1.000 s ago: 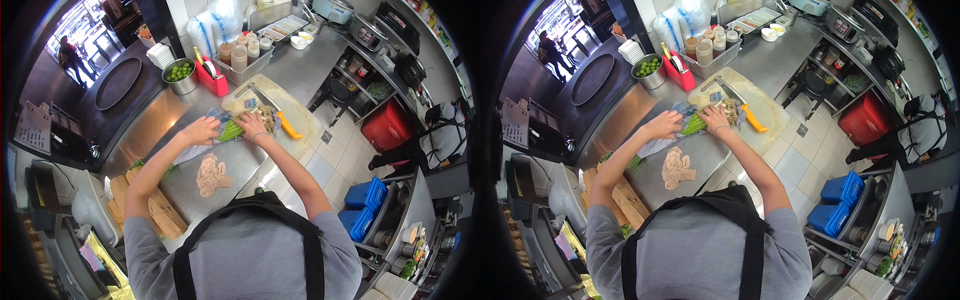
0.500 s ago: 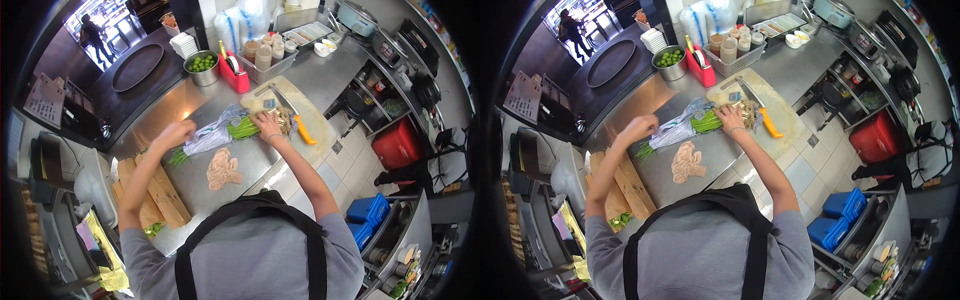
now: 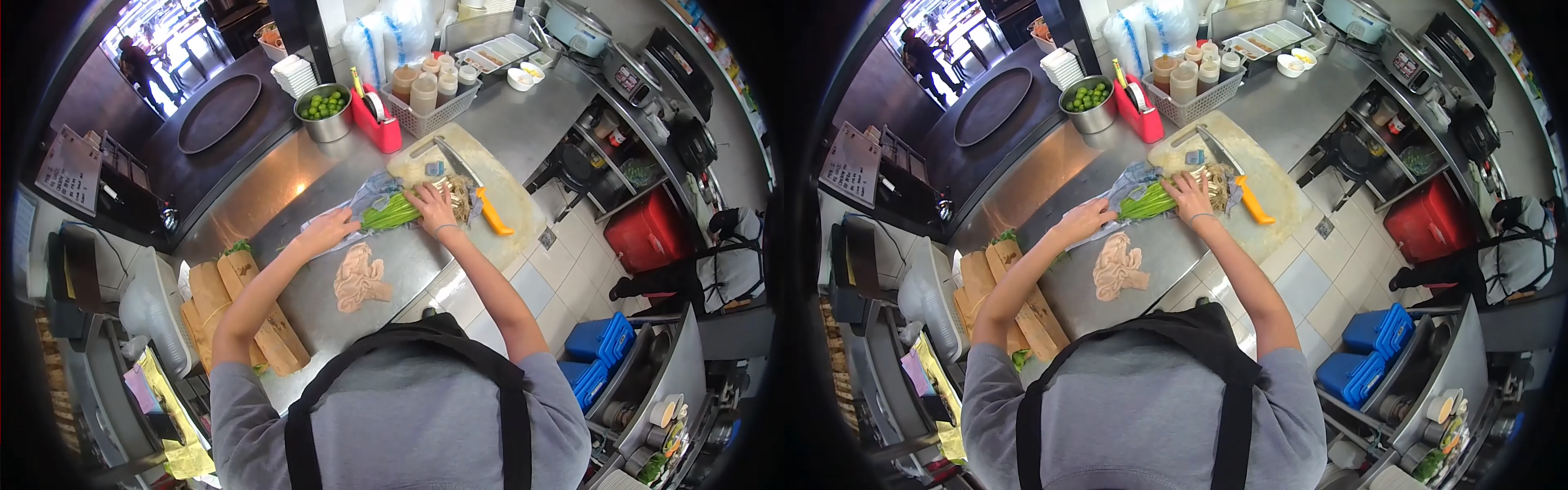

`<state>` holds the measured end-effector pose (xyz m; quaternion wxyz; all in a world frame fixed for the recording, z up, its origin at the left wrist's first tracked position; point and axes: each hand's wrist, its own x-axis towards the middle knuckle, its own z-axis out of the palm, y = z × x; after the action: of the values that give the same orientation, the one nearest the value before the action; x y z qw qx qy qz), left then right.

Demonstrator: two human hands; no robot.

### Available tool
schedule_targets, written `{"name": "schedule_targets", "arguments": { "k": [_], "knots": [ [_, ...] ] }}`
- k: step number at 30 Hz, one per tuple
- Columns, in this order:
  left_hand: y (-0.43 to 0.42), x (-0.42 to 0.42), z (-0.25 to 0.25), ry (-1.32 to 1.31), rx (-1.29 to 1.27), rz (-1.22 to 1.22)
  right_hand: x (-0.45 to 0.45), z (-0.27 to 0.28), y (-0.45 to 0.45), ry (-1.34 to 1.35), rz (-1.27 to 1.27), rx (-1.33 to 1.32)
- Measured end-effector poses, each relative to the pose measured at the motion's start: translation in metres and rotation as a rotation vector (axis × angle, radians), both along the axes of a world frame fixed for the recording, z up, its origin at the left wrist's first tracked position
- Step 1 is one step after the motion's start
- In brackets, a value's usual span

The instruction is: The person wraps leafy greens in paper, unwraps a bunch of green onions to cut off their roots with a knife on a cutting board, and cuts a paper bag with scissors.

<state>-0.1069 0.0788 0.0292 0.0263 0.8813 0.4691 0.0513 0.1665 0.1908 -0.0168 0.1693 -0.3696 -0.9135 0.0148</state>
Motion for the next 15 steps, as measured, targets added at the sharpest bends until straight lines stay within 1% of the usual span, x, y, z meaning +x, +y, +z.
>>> {"name": "schedule_targets", "arguments": {
  "k": [2, 5, 8, 9, 12, 15],
  "knots": [
    [-0.002, 0.001, 0.002, 0.066, 0.006, -0.018, -0.001, 0.001, 0.0, 0.001, -0.006, -0.003],
    [-0.011, -0.011, 0.008, 0.069, 0.006, -0.007, 0.0, 0.001, 0.0, 0.009, -0.015, 0.02],
    [-0.029, -0.032, 0.023, 0.061, -0.088, 0.039, 0.0, -0.001, 0.0, 0.025, -0.01, 0.026],
    [-0.037, -0.044, 0.023, 0.023, -0.019, 0.017, 0.0, -0.001, 0.0, 0.028, -0.01, 0.022],
    [-0.065, -0.066, 0.051, 0.069, -0.061, 0.088, 0.0, -0.003, 0.001, 0.041, -0.003, 0.02],
    [-0.096, -0.096, 0.075, 0.056, -0.063, 0.207, 0.0, -0.003, 0.0, 0.042, -0.003, 0.018]
  ]
}}
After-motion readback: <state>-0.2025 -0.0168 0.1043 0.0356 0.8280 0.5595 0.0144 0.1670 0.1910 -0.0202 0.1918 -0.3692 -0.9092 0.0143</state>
